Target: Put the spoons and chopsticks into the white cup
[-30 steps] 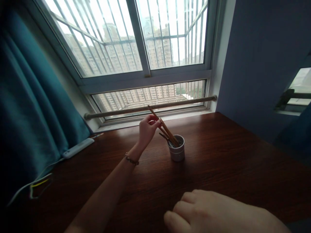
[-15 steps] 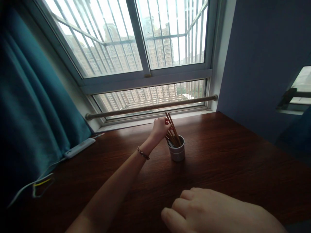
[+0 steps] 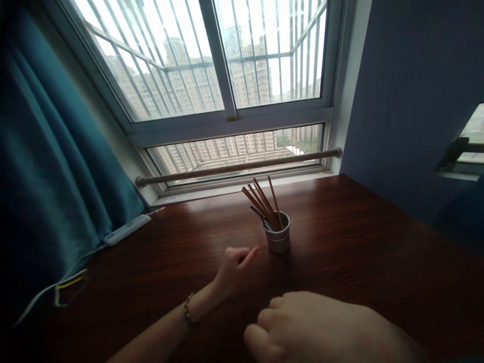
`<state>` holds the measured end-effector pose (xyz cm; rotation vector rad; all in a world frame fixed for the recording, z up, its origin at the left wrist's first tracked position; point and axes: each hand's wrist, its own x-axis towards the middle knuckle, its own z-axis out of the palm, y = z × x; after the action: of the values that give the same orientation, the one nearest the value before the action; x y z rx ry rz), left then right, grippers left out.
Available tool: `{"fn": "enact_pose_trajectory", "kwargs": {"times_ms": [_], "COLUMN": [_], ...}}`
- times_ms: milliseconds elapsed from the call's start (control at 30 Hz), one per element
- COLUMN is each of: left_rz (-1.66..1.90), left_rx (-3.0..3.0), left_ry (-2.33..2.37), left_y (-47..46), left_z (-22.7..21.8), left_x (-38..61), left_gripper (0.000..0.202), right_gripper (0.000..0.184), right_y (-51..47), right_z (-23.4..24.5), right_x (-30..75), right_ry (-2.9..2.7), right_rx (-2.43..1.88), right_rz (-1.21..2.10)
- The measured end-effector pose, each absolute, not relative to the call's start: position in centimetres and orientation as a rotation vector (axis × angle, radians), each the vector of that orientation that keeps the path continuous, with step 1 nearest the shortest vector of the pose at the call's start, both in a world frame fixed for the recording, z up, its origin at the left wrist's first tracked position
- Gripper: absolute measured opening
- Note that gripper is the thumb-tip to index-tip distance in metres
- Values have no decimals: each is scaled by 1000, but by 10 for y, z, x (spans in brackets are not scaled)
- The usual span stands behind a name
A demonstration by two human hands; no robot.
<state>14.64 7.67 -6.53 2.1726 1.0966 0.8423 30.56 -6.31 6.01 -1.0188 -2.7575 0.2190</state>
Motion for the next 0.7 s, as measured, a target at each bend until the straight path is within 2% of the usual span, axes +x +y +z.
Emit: {"fn": "enact_pose_trajectory", "kwargs": {"times_ms": [133, 267, 333, 367, 433, 567, 633, 700], "left_rz": [753, 940, 989, 1009, 1072, 1074, 1055, 1079], "left_rx": [2057, 1843, 1737, 1701, 1678, 1739, 1742, 1685], "left_ry": [1022, 1023, 959, 901, 736, 428, 354, 352], "left_y": [56, 40, 33, 31, 28, 30, 33, 34], "left_z": [-109, -126, -125, -122, -116, -114, -122, -132], "left_x": [104, 63, 50, 46, 42, 40, 39, 38], "left_gripper": [49, 26, 16, 19, 38, 50, 55, 65], "right_gripper": [20, 40, 31, 25, 10, 79, 86, 81], "right_y": [-39, -14, -6, -3, 1, 8, 12, 15], "right_z": [39, -24, -57, -70, -87, -103, -114, -129], "right_x": [268, 231, 221, 218, 214, 204, 197, 192], "right_ry": [-2864, -2318, -2089, -1976, -1829, -1890, -1951, -1975], "right_rx": [-538, -564, -790, -908, -1001, -792, -693, -688], "right_rz": [291, 238, 376, 475, 657, 771, 739, 677]}}
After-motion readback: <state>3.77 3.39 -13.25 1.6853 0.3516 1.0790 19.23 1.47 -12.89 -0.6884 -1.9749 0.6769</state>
